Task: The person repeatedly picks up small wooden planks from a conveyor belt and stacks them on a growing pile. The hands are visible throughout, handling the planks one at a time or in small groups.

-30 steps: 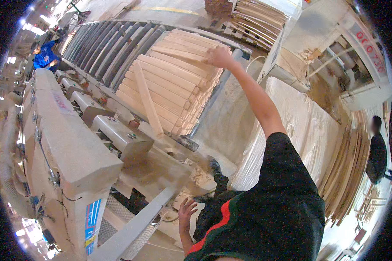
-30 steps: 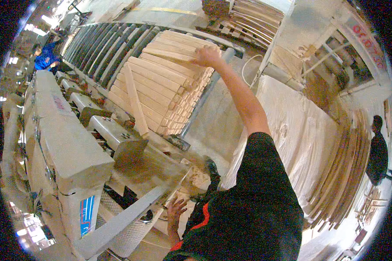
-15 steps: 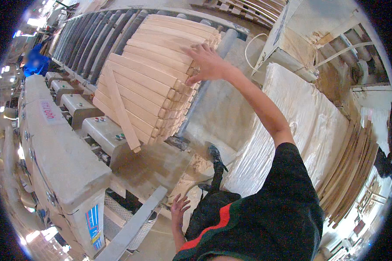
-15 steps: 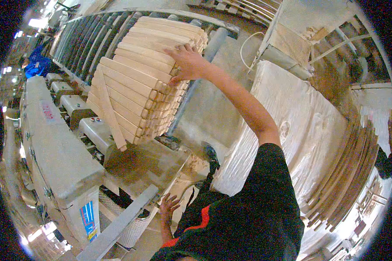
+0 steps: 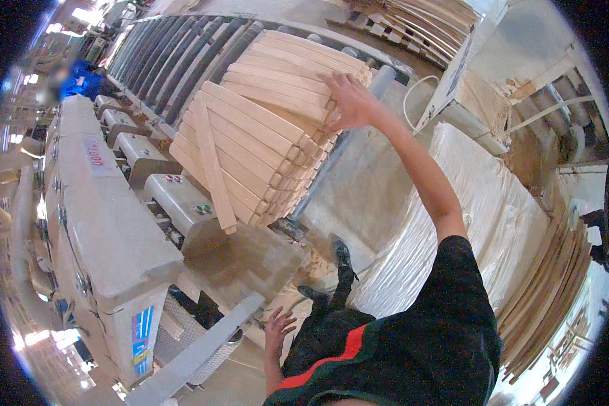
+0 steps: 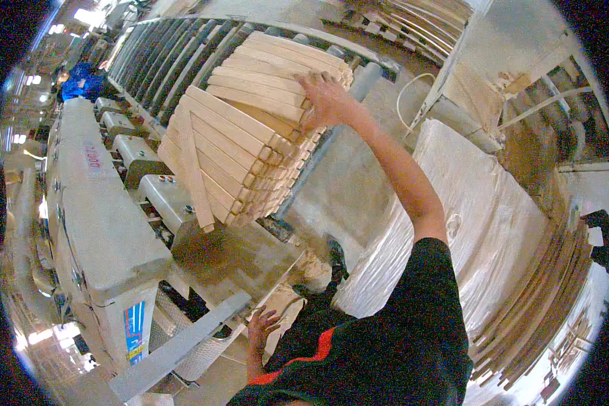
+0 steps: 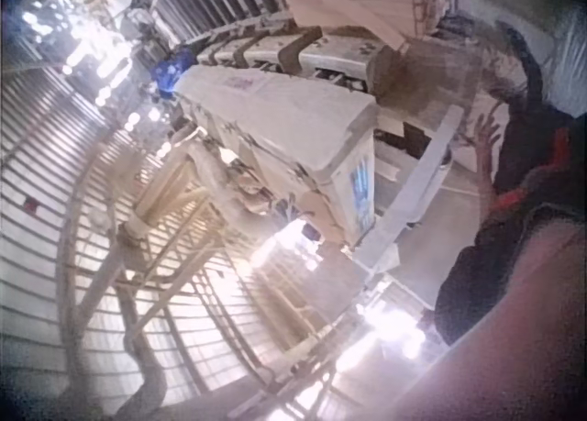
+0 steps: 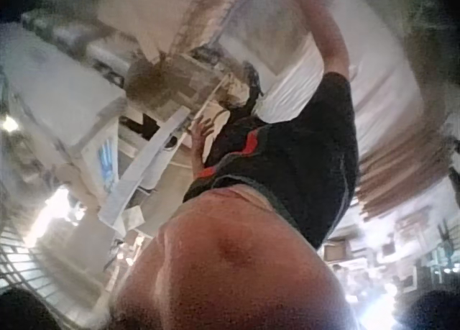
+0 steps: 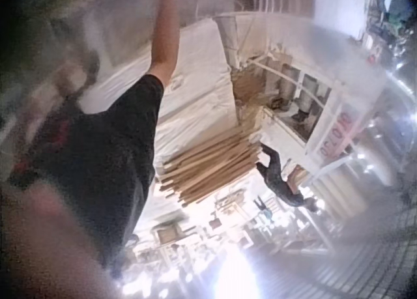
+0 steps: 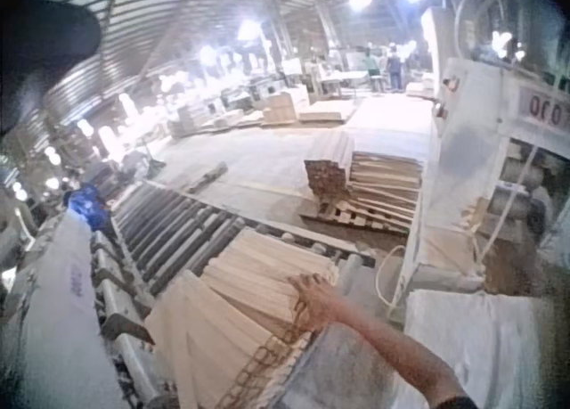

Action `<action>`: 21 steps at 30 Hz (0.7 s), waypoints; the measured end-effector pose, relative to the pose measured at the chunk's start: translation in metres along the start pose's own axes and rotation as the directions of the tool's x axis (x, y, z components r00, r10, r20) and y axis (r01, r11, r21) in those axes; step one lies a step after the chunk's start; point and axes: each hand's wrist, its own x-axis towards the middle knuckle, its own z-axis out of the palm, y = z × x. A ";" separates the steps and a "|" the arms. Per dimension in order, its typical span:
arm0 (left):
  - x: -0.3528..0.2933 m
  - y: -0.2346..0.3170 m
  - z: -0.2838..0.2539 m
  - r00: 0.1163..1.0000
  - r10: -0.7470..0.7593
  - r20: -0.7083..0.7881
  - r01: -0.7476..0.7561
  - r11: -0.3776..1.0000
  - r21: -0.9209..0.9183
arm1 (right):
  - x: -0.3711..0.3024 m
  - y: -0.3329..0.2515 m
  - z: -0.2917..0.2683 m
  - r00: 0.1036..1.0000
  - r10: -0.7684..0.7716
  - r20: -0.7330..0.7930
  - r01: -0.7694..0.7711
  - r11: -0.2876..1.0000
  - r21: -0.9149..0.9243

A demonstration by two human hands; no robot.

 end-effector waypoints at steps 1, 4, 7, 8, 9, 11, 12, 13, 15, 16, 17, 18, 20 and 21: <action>0.002 -0.001 -0.001 1.000 -0.021 -0.021 0.021 1.000 0.007 | 0.006 -0.005 -0.007 1.000 0.007 0.017 -0.007 0.999 -0.051; 0.005 -0.016 -0.007 0.999 -0.040 -0.020 0.039 0.999 -0.025 | 0.028 -0.031 -0.025 0.984 0.045 0.175 -0.041 0.999 -0.027; 0.007 -0.008 -0.001 1.000 -0.027 0.017 0.027 1.000 -0.016 | 0.046 -0.047 -0.008 0.991 0.116 0.065 -0.106 0.984 -0.144; 0.007 -0.005 -0.001 0.999 -0.021 0.026 0.022 1.000 -0.012 | 0.049 -0.048 -0.003 0.987 0.138 0.077 -0.126 0.982 -0.142; 0.008 -0.003 0.001 0.999 -0.016 0.036 0.016 1.000 -0.008 | 0.050 -0.047 0.000 0.983 0.161 0.089 -0.148 0.979 -0.141; 0.008 0.002 0.003 0.999 0.010 0.040 -0.009 1.000 -0.018 | 0.056 -0.042 0.004 0.977 0.189 0.099 -0.170 0.971 -0.169; 0.013 0.004 0.005 0.999 0.011 0.047 -0.011 1.000 -0.014 | 0.054 -0.038 0.005 0.974 0.204 0.102 -0.181 0.963 -0.199; 0.016 0.002 0.005 0.999 0.006 0.043 -0.006 1.000 -0.018 | 0.051 -0.040 0.007 0.971 0.212 0.114 -0.183 0.957 -0.224; 0.021 -0.007 0.001 0.995 -0.002 0.101 0.006 0.999 -0.041 | 0.039 -0.061 -0.007 0.962 0.253 0.099 -0.228 0.950 -0.213; 0.030 -0.015 0.001 0.990 0.000 0.141 0.008 0.998 -0.056 | 0.034 -0.068 -0.019 0.960 0.268 0.084 -0.245 0.945 -0.217; 0.040 -0.021 0.002 0.983 0.005 0.185 0.007 0.998 -0.067 | 0.025 -0.057 -0.023 0.959 0.276 0.063 -0.265 0.955 -0.135; 0.046 -0.022 0.003 0.973 0.016 0.230 0.002 0.997 -0.075 | 0.014 -0.036 -0.027 0.958 0.284 0.039 -0.282 0.958 -0.051; 0.051 -0.015 0.010 0.952 0.010 0.305 -0.005 1.000 -0.015 | -0.014 -0.015 -0.042 0.965 0.254 0.071 -0.263 0.910 0.320; 0.056 -0.019 0.009 0.940 0.042 0.339 -0.045 0.999 0.002 | -0.031 -0.024 -0.052 0.946 0.272 0.177 -0.321 0.860 0.396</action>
